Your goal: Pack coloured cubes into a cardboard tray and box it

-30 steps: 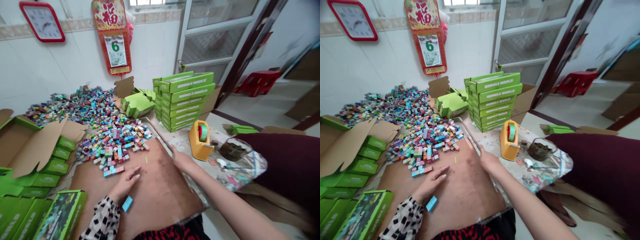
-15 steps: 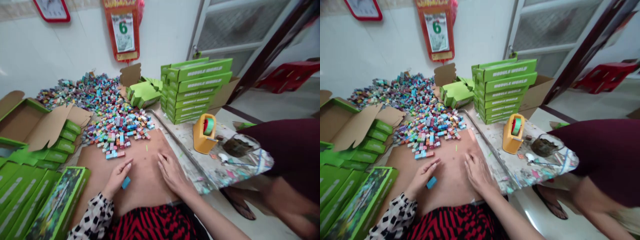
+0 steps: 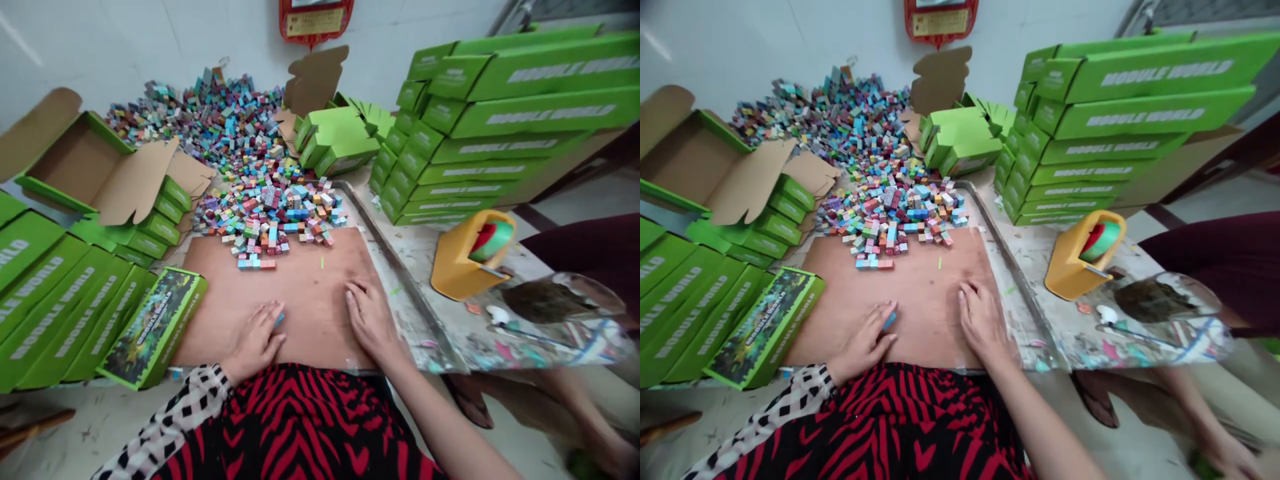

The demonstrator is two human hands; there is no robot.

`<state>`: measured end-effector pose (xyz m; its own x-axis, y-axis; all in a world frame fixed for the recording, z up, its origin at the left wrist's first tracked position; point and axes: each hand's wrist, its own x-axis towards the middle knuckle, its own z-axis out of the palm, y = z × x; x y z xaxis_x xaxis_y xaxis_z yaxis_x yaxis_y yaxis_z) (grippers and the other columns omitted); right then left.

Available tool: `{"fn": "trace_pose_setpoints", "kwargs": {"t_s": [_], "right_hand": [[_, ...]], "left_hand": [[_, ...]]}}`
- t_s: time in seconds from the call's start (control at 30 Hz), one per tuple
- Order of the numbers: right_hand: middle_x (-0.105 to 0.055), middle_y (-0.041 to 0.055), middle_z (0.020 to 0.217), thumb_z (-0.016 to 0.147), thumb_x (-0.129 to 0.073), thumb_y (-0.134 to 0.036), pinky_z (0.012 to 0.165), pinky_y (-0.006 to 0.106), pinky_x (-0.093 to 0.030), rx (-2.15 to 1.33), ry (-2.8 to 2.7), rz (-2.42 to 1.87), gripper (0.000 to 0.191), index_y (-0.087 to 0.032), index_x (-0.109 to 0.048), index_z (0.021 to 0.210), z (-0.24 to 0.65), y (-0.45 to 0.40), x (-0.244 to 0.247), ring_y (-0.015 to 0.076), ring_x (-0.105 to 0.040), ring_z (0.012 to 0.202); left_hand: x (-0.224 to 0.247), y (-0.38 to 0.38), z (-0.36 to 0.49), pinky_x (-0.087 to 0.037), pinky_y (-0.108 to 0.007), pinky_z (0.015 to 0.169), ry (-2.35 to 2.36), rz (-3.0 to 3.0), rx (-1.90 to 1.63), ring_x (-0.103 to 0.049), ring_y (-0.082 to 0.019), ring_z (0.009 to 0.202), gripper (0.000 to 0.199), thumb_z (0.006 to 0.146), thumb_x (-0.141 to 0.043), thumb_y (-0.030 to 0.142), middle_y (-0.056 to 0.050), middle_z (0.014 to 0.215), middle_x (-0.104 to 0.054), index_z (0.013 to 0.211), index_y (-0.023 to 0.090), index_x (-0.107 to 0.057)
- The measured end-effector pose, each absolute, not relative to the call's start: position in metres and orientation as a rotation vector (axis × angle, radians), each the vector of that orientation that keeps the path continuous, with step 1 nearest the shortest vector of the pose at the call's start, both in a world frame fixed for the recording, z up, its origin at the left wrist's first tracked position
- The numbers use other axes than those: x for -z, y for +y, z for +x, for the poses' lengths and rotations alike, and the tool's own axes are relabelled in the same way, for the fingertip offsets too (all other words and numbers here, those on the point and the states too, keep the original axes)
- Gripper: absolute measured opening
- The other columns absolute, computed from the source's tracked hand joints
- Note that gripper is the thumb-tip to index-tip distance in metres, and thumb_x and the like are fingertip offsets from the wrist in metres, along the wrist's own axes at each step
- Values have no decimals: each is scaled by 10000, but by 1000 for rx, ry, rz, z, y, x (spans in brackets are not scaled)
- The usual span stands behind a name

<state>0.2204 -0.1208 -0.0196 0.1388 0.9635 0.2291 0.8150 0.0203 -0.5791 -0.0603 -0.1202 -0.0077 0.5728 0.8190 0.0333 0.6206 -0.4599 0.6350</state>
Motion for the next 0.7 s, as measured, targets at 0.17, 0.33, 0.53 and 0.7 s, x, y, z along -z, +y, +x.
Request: {"fn": "trace_pose_setpoints", "kwargs": {"t_s": [0.17,0.33,0.53,0.7], "right_hand": [[-542,160,1205,952,-320,-366,1022,433,-399,-276,-1718,-1806,419,-136,-612,1143,221,-120,22,249,-500,1144],[-556,158,1185,943,-328,-349,977,444,-428,-194,-1830,-1835,403,-147,-615,1139,225,-122,27,265,-519,1109],[-580,125,1157,934,-382,-288,940,430,-424,-158,-2100,-1683,323,-204,-602,1154,186,-99,5,269,-512,1081],[-523,156,1198,881,-535,-339,889,439,-427,-244,-2273,-1531,392,-176,-546,1238,117,-41,-17,294,-472,1066]], "left_hand": [[18,-121,-57,-310,-451,1144,1142,2263,-563,-426,-202,1328,542,888,-349,104,-83,1398,-504,1417,221,-379],[14,-126,-56,-386,-448,1072,1378,2170,-678,-439,-253,1272,539,865,-505,220,-136,1361,-475,1395,192,-406],[2,-125,-53,-447,-450,919,1611,2090,-698,-516,-258,1034,288,830,-595,272,-94,1058,-554,1109,219,-646],[0,-124,-56,-452,-418,892,1578,2071,-717,-517,-247,1010,242,829,-574,235,-82,1026,-549,1051,231,-672]]}}
